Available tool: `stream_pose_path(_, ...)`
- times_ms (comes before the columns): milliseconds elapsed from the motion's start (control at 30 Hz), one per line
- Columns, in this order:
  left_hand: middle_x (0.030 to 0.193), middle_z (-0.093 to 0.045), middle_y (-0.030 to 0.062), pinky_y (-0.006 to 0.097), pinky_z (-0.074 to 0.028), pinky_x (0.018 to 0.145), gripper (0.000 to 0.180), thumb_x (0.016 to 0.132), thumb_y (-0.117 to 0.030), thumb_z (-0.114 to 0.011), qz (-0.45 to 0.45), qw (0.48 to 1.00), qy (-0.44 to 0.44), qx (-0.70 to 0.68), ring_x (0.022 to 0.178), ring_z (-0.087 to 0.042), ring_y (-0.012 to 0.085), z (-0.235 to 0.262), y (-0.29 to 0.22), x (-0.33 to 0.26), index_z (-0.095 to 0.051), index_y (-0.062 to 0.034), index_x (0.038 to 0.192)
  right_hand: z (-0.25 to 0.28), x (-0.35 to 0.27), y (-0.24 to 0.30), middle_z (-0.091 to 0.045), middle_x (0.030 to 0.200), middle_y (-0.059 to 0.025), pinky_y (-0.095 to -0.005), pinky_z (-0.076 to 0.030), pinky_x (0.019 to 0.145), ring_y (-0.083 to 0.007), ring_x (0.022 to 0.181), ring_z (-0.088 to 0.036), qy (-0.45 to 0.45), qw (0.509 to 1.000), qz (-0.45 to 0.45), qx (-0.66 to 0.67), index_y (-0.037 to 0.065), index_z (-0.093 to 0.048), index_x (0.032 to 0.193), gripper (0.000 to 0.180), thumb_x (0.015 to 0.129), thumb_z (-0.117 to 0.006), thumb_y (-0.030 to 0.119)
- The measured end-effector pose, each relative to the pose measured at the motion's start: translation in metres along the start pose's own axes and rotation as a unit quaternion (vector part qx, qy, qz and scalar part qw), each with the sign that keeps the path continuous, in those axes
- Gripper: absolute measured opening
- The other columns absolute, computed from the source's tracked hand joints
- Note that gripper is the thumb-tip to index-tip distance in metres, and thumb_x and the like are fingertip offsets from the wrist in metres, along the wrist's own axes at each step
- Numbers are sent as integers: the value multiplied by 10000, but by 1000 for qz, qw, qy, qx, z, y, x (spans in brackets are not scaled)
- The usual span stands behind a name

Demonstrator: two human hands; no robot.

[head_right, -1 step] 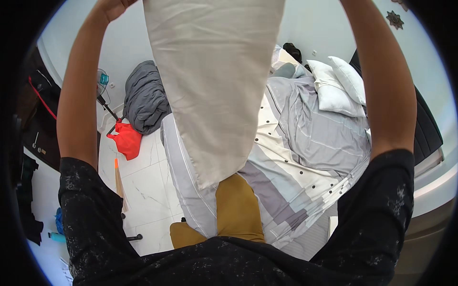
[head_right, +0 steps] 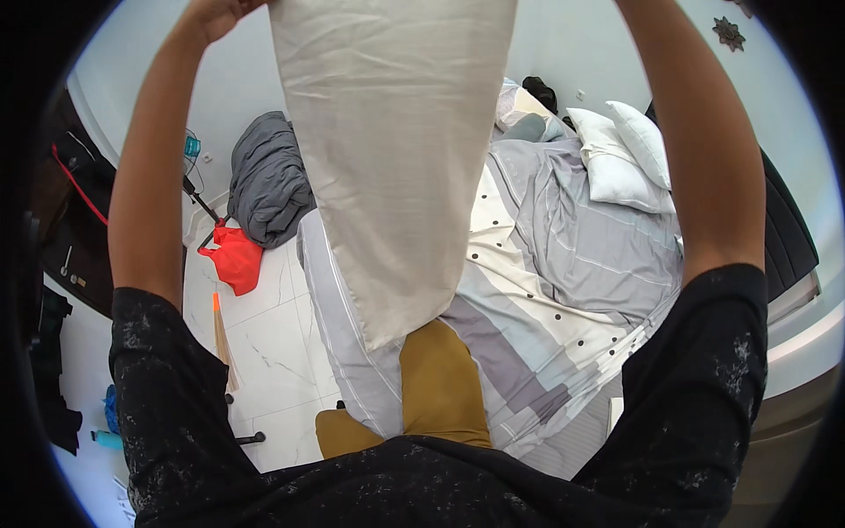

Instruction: Removing old pillowcases from pillows and folding them on the bed.

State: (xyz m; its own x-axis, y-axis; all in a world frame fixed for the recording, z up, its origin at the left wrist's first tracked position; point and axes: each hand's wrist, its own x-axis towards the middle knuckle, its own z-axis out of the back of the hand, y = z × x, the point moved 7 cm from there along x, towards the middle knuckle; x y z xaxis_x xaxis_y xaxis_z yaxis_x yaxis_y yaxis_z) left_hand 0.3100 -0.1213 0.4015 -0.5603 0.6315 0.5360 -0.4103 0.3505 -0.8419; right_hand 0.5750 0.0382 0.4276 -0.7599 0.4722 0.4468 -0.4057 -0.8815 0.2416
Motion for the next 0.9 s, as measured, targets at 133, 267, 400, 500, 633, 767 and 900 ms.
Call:
stream_pose_path(133,863,-610,195,405,-578,676,243,931,-139,-489,40,995,19,-92,716,-642,301,-15,65,26,-495,60,1069,-58,50,-35,-572,701,-63,-294,-432,475,-159,550,-534,-45,993,-72,77,6,-623,869,152,817,-618,149)
stream_pose_path(267,895,-608,188,381,-583,665,253,930,-114,-484,163,865,288,-378,701,-642,277,-39,76,34,-496,86,1085,-69,82,-59,-602,733,-94,-326,-546,586,-197,641,-640,-117,970,-87,193,-35,-594,853,82,832,-551,31)
stream_pose_path(400,936,-594,168,362,-580,689,273,928,-123,-494,57,960,96,-257,741,-637,249,-20,52,58,-486,80,1110,-56,96,-49,-621,792,-113,-314,-536,636,-179,680,-629,-119,932,11,343,-35,-586,892,93,846,-541,32)
stream_pose_path(500,939,-586,153,361,-572,723,325,911,-143,-534,62,950,109,-284,759,-637,244,-28,43,48,-460,72,1143,-40,87,-45,-626,841,-112,-311,-533,693,-178,739,-639,-245,944,34,221,-33,-571,908,127,865,-573,87)
stream_pose_path(633,963,-614,131,318,-519,788,339,910,-225,-539,-186,972,98,-104,829,-633,213,-1,58,-15,-512,58,1096,-57,30,-56,-624,814,-90,-285,-536,683,-148,746,-634,-188,953,70,225,-5,-565,878,111,858,-597,99)
stream_pose_path(767,947,-611,116,293,-514,768,147,894,-106,-550,-126,989,64,44,839,-627,181,14,153,-143,-594,34,909,-136,-103,-80,-653,791,-114,-278,-462,638,-165,697,-622,-75,995,44,40,6,-615,988,234,765,-615,78)
stream_pose_path(900,831,-610,76,271,-485,697,102,699,58,-615,-36,991,88,90,783,-603,172,-8,221,-293,-661,-23,741,-252,-234,-72,-640,887,-120,-312,-482,679,-274,818,-625,37,986,57,153,28,-623,924,307,624,-631,-40)
